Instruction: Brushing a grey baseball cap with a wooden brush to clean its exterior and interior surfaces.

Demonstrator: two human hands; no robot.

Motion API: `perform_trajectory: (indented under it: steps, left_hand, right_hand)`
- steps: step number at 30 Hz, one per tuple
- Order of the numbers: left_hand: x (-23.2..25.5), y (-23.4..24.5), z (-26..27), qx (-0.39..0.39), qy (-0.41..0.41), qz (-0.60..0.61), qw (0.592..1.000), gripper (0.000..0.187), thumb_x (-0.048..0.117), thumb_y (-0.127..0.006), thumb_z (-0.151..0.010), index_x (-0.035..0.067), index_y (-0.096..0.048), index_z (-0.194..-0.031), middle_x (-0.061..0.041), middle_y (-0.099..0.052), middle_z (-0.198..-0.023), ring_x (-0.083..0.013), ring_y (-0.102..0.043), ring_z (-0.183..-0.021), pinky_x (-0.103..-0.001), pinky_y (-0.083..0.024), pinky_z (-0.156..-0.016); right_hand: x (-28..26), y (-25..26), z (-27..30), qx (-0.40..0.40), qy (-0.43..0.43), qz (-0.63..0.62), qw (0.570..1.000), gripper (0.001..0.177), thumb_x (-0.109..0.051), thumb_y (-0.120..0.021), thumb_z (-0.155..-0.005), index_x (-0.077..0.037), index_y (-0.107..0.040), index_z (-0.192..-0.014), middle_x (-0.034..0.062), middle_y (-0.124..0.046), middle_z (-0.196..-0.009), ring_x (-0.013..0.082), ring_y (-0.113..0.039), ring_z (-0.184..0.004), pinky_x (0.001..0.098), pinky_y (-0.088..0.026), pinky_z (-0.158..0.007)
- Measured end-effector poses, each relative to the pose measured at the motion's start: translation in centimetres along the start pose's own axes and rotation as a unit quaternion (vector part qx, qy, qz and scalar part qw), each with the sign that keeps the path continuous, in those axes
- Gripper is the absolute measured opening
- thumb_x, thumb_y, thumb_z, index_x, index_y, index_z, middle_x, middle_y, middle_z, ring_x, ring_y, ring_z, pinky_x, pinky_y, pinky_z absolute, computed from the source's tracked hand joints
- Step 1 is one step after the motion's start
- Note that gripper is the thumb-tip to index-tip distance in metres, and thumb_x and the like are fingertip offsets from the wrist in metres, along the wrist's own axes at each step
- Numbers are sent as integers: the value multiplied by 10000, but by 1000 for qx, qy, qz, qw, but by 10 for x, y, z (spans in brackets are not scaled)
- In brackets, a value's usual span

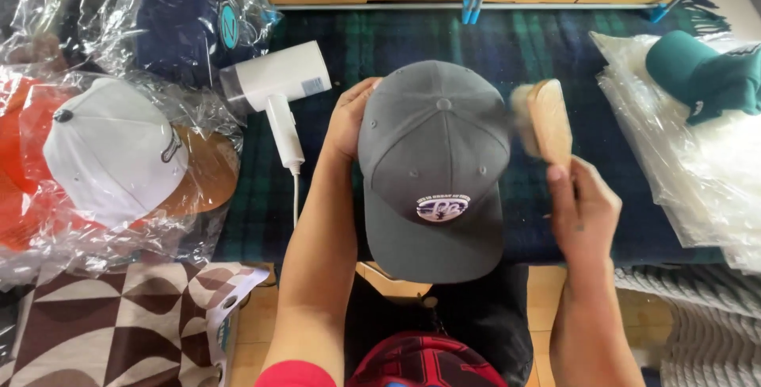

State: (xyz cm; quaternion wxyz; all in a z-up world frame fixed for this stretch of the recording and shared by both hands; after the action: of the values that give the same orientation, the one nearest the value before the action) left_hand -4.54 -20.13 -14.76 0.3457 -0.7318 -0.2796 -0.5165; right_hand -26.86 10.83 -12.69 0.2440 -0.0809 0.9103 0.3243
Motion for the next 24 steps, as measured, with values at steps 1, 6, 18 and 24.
perform_trajectory:
  steps: [1,6,18,24]
  left_hand:
    - [1,1,3,-4,6,0,1000,263,302,-608,-1012,137,-793,-1099,-88,-744,-979,-193,-643,-902,-353,-530,-914]
    - [5,-2,3,-4,-3,-17,1000,270,295,-583,-1022,141,-793,-1095,-90,-750,-1005,-189,-652,-938,-367,-532,-953]
    - [-7,4,-7,-5,3,-12,1000,268,296,-585,-1017,154,-804,-1080,-65,-726,-913,-166,-627,-857,-327,-532,-846]
    - [-12,7,-9,3,62,24,998,317,319,-628,-968,72,-764,-1113,-11,-735,-1022,-132,-652,-960,-284,-501,-875]
  right_hand:
    - [-15,4,1,-1,-7,3,1000,238,-139,-662,-1111,64,-723,-1219,253,-674,-863,478,-674,-849,542,-516,-710]
    - [-51,-2,12,-27,118,-60,991,272,-227,-780,-902,20,-732,-1003,146,-683,-793,391,-680,-698,457,-561,-667]
    - [-49,-3,13,-31,26,-42,998,255,-269,-705,-978,-22,-741,-1033,182,-623,-715,473,-641,-704,503,-520,-633]
    - [-45,11,-49,-178,-204,89,959,375,-377,-521,-1130,-66,-537,-921,88,-502,-668,240,-428,-626,402,-377,-632]
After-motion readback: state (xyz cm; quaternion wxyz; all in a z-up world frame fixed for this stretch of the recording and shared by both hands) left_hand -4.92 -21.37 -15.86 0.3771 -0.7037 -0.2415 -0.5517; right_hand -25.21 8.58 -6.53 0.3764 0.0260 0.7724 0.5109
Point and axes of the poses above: each hand's wrist, its own z-axis away from the middle knuckle, its own y-axis out of the back of the hand, x = y × z, the point moved 4 cm from there along -z, towards the middle knuckle
